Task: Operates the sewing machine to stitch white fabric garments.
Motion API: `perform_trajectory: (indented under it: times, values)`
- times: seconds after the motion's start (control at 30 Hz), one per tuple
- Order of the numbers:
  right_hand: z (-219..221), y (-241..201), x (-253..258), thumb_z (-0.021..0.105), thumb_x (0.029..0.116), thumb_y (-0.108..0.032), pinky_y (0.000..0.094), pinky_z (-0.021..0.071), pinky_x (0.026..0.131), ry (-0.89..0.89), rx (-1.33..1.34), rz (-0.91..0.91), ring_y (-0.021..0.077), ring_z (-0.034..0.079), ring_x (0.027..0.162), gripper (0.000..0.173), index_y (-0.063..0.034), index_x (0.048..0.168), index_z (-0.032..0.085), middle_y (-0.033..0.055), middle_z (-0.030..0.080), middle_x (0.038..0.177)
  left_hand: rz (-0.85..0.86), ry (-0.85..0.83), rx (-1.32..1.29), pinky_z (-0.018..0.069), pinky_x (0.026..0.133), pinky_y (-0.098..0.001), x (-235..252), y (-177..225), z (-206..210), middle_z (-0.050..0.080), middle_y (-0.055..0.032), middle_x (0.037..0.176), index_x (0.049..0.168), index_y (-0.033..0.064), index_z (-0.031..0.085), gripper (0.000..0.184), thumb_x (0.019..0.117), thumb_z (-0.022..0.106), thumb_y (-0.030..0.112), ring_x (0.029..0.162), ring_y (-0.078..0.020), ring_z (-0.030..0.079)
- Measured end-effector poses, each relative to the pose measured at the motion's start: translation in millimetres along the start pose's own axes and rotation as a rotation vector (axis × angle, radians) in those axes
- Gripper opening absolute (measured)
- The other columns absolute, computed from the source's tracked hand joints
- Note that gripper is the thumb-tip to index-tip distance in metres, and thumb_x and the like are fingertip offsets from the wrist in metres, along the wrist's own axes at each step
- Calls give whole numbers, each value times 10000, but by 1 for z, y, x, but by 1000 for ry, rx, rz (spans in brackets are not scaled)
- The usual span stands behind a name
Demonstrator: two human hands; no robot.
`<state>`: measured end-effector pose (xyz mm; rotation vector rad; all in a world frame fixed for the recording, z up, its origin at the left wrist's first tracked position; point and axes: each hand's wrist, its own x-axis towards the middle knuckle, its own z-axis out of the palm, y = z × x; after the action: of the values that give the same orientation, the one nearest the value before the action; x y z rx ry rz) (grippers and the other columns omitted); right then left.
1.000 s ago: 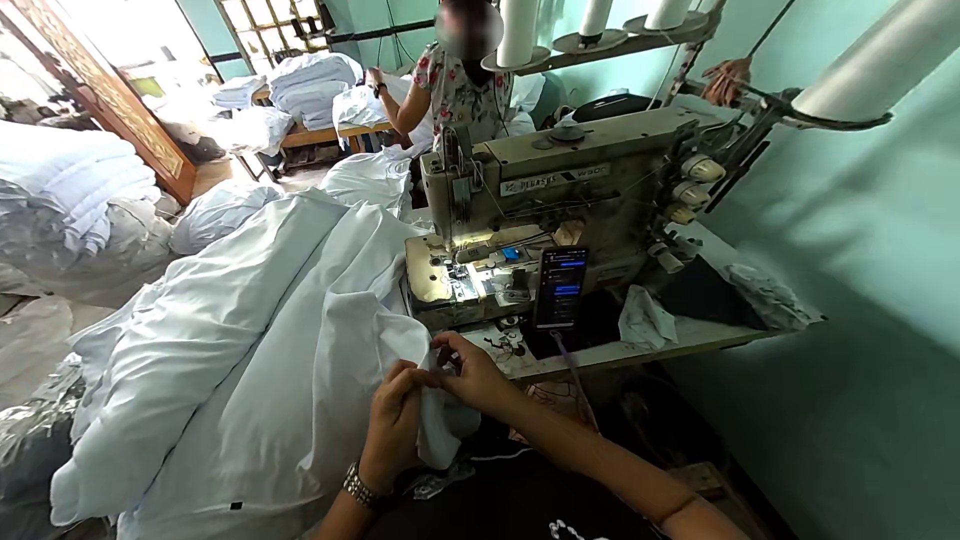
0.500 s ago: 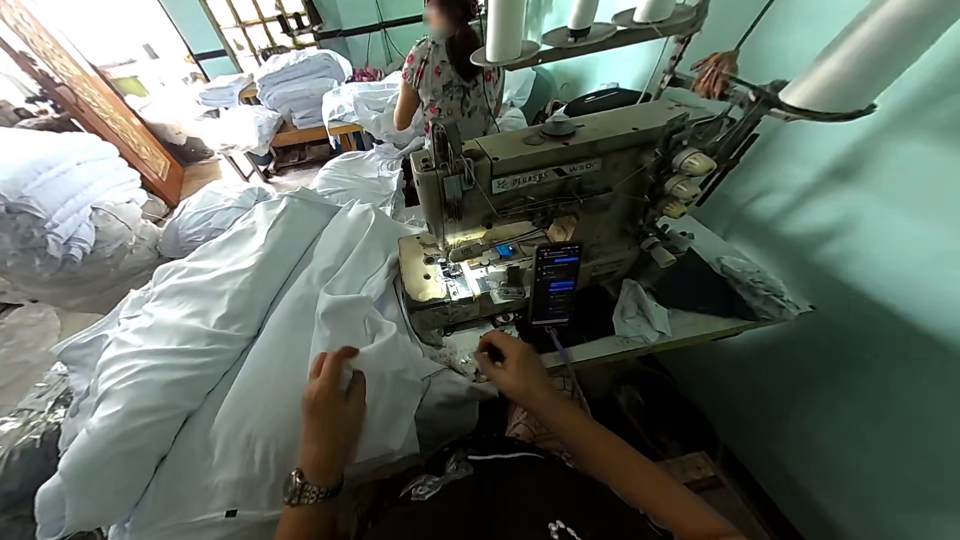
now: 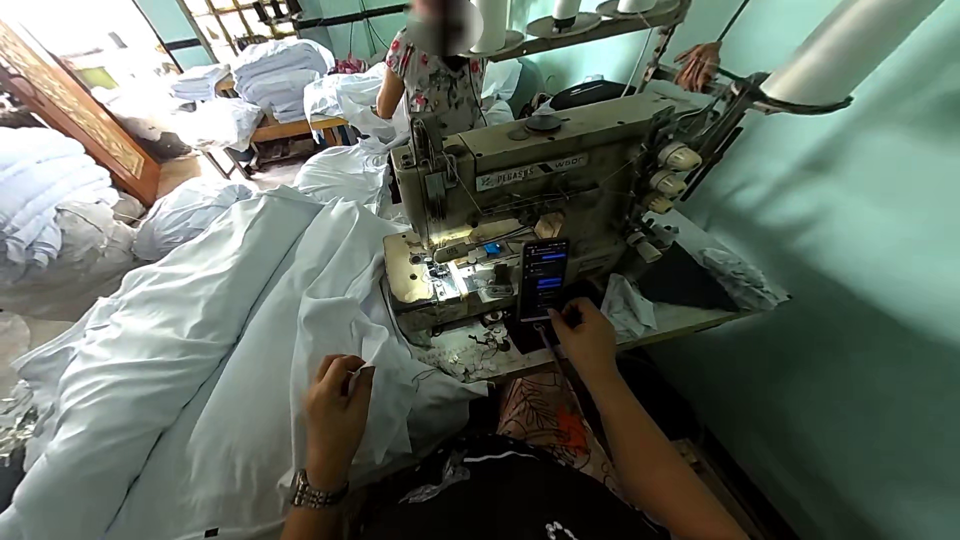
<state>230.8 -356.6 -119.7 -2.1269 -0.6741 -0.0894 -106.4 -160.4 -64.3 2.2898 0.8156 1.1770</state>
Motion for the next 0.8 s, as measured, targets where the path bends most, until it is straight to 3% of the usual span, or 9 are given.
perform_trajectory:
  times: [0.2,0.3,0.33,0.4,0.47,0.53,0.63,0.7,0.8]
  values:
    - [2,3,4,710,946,-242,496,548,736,-8,21,22,278,651,782,275,6,1054,659,152,665,874,-5,22,-27,468,636,-131,-4,-6,-4,644,-11,919,932,50,711,154,938,652,192,748,3,558]
    - [-1,0,0,681,940,-235,401,524,643,22,86,-30,199,605,687,241,-3,998,643,103,627,794,-11,12,-53,458,588,-124,-4,-6,-3,645,-7,895,968,38,715,175,966,635,195,682,18,538]
    - [0,-5,-5,666,942,-232,373,518,629,3,119,-64,175,595,674,233,-4,983,641,90,620,786,-13,3,-80,467,583,-128,-4,-4,-1,646,-4,872,983,30,710,178,981,625,186,663,18,541]
    - [3,-27,-19,660,960,-234,408,563,670,-145,210,-131,203,643,724,267,28,1016,663,126,662,836,-7,-24,-138,480,585,-130,-5,1,4,651,10,828,1001,19,697,169,999,610,164,645,23,550]
    - [16,-56,-37,663,972,-282,413,587,728,-400,320,-171,207,677,799,322,11,1105,667,126,692,918,13,-65,-202,484,594,-134,-5,8,10,653,12,812,1025,4,695,172,1004,603,147,645,25,550]
    - [35,-88,-51,720,941,-384,428,601,778,-660,434,-196,213,706,905,519,-34,1310,614,125,717,1080,35,-116,-283,492,602,-147,-5,16,14,662,8,822,1054,-3,692,167,1012,596,128,648,17,555]
    - [61,-127,-60,774,890,-419,390,596,795,-846,525,-241,190,694,978,742,-95,1488,477,111,676,1248,79,-166,-387,530,652,-169,-8,25,17,684,-12,866,1081,-10,689,159,1019,588,95,699,-4,596]
    - [73,-144,-61,758,887,-296,373,594,795,-859,532,-268,176,693,925,673,-82,1465,488,102,695,1160,103,-167,-403,555,697,-186,-10,29,14,695,-20,895,1085,-8,687,155,1024,584,90,742,-19,626]
    - [83,-151,-62,705,907,-225,320,553,710,-843,570,-301,126,640,741,477,-43,1334,596,65,696,896,87,-116,-376,565,714,-185,-12,28,8,699,-11,905,1087,-8,676,154,1022,562,74,768,-15,643]
